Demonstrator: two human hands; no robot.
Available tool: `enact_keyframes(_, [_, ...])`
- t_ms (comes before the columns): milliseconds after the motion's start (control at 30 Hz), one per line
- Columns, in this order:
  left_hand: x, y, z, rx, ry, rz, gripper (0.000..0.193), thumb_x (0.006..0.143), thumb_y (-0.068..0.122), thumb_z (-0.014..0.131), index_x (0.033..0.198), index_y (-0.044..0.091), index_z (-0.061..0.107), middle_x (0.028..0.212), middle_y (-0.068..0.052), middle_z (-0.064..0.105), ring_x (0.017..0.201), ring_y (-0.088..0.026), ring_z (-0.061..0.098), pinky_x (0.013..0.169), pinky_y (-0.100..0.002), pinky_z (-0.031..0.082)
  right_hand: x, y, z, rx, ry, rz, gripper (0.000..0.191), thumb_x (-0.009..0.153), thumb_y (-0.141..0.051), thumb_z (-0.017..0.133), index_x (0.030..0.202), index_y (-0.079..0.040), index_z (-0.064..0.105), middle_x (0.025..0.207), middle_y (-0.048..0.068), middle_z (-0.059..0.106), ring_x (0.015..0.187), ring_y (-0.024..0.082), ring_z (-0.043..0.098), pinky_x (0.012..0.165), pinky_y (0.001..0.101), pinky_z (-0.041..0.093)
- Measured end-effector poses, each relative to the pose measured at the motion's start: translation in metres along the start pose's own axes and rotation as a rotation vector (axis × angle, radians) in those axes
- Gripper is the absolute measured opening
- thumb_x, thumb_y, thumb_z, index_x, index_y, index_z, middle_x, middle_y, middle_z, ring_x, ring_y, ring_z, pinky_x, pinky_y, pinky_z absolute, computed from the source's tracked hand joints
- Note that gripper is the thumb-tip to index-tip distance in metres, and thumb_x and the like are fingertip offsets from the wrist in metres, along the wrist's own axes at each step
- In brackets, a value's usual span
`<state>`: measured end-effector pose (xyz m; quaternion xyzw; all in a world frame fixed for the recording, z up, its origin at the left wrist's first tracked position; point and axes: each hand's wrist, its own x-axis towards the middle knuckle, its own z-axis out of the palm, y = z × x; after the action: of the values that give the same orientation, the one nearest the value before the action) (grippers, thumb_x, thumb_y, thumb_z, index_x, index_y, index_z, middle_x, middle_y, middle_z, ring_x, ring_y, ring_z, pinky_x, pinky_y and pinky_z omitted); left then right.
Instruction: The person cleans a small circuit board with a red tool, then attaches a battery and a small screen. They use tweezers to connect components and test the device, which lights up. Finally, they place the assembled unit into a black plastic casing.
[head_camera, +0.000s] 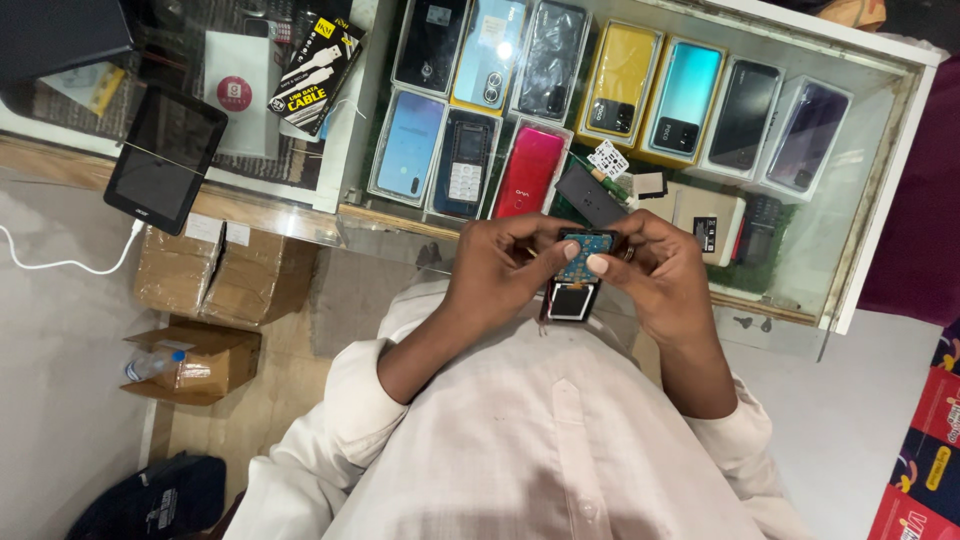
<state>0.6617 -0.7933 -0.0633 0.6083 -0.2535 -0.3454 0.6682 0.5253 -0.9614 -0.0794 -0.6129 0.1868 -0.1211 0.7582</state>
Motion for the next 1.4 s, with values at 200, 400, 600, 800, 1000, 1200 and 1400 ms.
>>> enact_keyframes(200, [-0.004, 0.004, 0.002, -0.005, 0.016, 0.047, 0.017, 0.097, 0.006, 0.072, 0.111, -0.001, 0.076, 0.085, -0.003, 0.076, 0.075, -0.003, 0.068, 0.063, -0.020, 0.056, -0.002, -0.005, 0.005, -0.063, 0.088, -0.017, 0.014, 0.096, -0.006, 0.077, 0.101, 0.003, 0.068, 0.095, 0.007, 0.070, 0.084, 0.008, 0.065, 0.073, 0.0224, 0.053])
enact_keyframes(400, [-0.002, -0.006, 0.005, -0.139, 0.038, -0.070, 0.018, 0.097, 0.005, 0.072, 0.113, -0.003, 0.075, 0.085, -0.004, 0.075, 0.074, -0.004, 0.066, 0.064, -0.022, 0.056, 0.002, 0.002, 0.004, -0.080, 0.133, -0.026, 0.014, 0.098, -0.007, 0.076, 0.101, 0.004, 0.067, 0.095, 0.008, 0.071, 0.083, 0.009, 0.065, 0.074, 0.0232, 0.054])
enact_keyframes(600, [0.001, -0.025, 0.002, -0.275, 0.074, -0.119, 0.023, 0.100, 0.008, 0.070, 0.119, -0.005, 0.070, 0.095, -0.006, 0.074, 0.084, -0.007, 0.069, 0.073, -0.024, 0.062, 0.005, 0.005, -0.008, -0.025, 0.094, 0.053, 0.026, 0.099, -0.015, 0.072, 0.115, 0.005, 0.070, 0.103, 0.009, 0.074, 0.091, 0.012, 0.072, 0.085, 0.0272, 0.060])
enact_keyframes(800, [0.008, -0.042, -0.001, -0.403, 0.087, -0.123, 0.022, 0.101, 0.004, 0.066, 0.120, -0.004, 0.063, 0.102, -0.006, 0.071, 0.091, -0.010, 0.070, 0.079, -0.028, 0.064, 0.006, 0.015, -0.020, -0.121, 0.066, 0.078, 0.028, 0.099, -0.016, 0.071, 0.117, 0.005, 0.072, 0.105, 0.010, 0.075, 0.094, 0.012, 0.069, 0.086, 0.0258, 0.056])
enact_keyframes(1000, [0.009, -0.051, -0.004, -0.508, 0.112, -0.142, 0.026, 0.100, -0.002, 0.060, 0.125, 0.000, 0.052, 0.108, -0.007, 0.068, 0.097, -0.013, 0.070, 0.081, -0.031, 0.066, 0.024, 0.031, -0.032, 0.143, -0.093, 0.074, 0.043, 0.104, -0.029, 0.066, 0.127, 0.008, 0.067, 0.116, 0.013, 0.072, 0.104, 0.018, 0.069, 0.094, 0.0305, 0.056])
enact_keyframes(1200, [0.011, -0.044, -0.005, -0.551, 0.203, -0.167, 0.049, 0.093, -0.012, 0.060, 0.137, 0.004, 0.047, 0.111, -0.009, 0.065, 0.102, -0.015, 0.068, 0.087, -0.033, 0.064, 0.024, 0.041, -0.026, 0.428, 0.060, 0.265, 0.055, 0.104, -0.038, 0.054, 0.138, 0.006, 0.053, 0.124, 0.013, 0.070, 0.108, 0.022, 0.071, 0.093, 0.0383, 0.058])
enact_keyframes(1400, [0.010, -0.033, -0.003, -0.465, 0.168, -0.213, 0.067, 0.077, -0.020, 0.060, 0.139, 0.003, 0.048, 0.119, -0.008, 0.063, 0.104, -0.017, 0.067, 0.089, -0.031, 0.062, 0.024, 0.038, -0.030, 0.443, 0.075, 0.157, 0.040, 0.104, -0.015, 0.063, 0.139, 0.004, 0.055, 0.109, 0.017, 0.070, 0.091, 0.025, 0.071, 0.078, 0.0355, 0.059])
